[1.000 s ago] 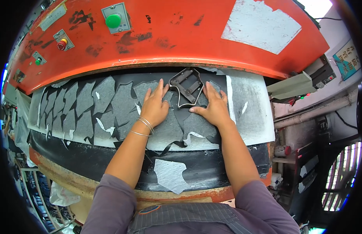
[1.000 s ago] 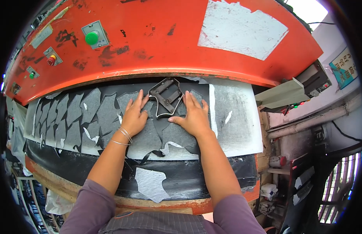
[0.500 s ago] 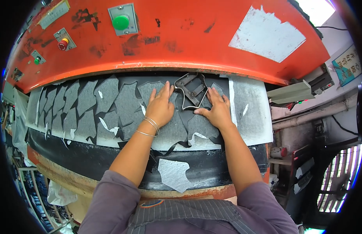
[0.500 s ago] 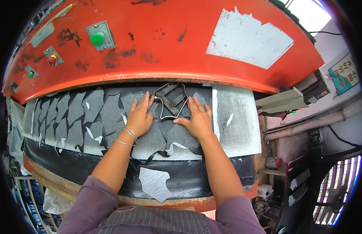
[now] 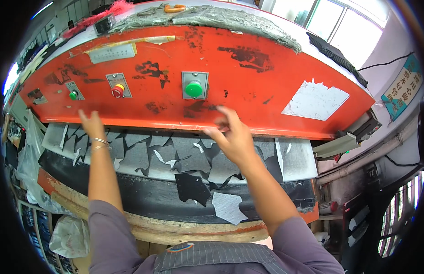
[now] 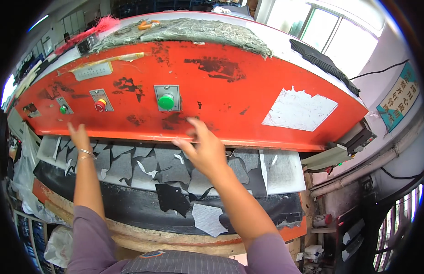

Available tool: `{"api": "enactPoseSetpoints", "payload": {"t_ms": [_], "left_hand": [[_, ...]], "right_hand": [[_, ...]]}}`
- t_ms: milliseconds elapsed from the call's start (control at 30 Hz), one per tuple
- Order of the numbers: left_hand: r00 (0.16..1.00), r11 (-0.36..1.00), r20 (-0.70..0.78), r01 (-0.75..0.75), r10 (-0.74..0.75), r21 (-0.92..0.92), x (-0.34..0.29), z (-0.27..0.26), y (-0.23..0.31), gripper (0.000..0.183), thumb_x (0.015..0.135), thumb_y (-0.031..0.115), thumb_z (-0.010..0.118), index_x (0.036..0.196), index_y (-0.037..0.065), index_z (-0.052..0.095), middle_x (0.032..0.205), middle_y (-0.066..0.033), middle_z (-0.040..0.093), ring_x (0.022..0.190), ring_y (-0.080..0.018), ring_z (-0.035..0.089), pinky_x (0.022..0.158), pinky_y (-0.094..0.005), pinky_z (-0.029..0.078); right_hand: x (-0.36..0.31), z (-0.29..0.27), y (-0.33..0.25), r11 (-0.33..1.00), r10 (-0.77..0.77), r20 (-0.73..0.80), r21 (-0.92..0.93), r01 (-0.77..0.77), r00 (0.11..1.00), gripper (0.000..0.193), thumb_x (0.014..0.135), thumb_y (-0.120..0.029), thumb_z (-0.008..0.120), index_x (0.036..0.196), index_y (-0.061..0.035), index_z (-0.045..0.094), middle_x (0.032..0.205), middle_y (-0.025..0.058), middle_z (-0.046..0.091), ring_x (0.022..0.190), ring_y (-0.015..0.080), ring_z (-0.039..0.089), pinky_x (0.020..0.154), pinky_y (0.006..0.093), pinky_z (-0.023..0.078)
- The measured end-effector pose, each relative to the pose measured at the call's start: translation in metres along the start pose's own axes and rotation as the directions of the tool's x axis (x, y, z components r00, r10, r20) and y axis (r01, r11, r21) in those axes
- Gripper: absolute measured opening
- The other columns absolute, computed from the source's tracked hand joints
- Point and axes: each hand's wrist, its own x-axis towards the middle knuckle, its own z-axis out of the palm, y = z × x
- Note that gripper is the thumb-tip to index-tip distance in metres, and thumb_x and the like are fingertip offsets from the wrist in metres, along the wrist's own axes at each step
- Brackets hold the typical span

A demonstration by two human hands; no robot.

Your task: Cutting leather pieces for shoes using a hydraulic press and a metal die.

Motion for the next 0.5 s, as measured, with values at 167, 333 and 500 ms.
{"api": "enactPoseSetpoints", "payload": {"t_ms": [167, 333, 500], "left_hand": [[0.951, 1.0, 0.308, -0.002, 0.011, -0.029, 0.123, -0.036, -0.002, 0.062, 0.086, 0.006, 0.05, 0.145, -0.001, 0.032, 0.134, -0.012, 0.051, 0.088, -0.0125, 0.053, 0.076, -0.0216, 0.042], [0.852, 0.977, 0.522, -0.143, 0.041, 0.157, 0.038, -0.093, 0.033, 0.057, 0.087, 0.006, 0.05, 0.142, -0.001, 0.037, 0.136, -0.0115, 0.051, 0.119, -0.0176, 0.051, 0.096, -0.0272, 0.038], [0.395, 0.982, 0.918, -0.159, -0.033, 0.104, -0.189, -0.136, 0.107, 0.018, 0.08, 0.009, 0.066, 0.097, 0.005, 0.07, 0.093, -0.0132, 0.069, 0.079, -0.0205, 0.066, 0.072, -0.0318, 0.053]], "right_hand": [[0.092, 0.042, -0.036, 0.986, -0.048, -0.172, -0.168, 0.018, 0.984, 0.042, 0.084, -0.035, 0.068, 0.106, -0.0067, 0.046, 0.074, 0.0126, 0.065, 0.068, 0.034, 0.064, 0.061, 0.0422, 0.049], [0.013, 0.03, -0.027, 1.0, 0.009, 0.116, 0.027, -0.012, 0.993, 0.04, 0.084, -0.035, 0.067, 0.102, -0.0057, 0.047, 0.072, 0.0159, 0.063, 0.068, 0.0396, 0.063, 0.059, 0.048, 0.048], [-0.132, -0.024, -0.01, 0.952, 0.252, 0.717, -0.305, -0.033, 0.65, 0.05, 0.079, -0.049, 0.069, 0.101, -0.0055, 0.06, 0.093, 0.0174, 0.064, 0.091, 0.034, 0.063, 0.077, 0.0426, 0.05]]}}
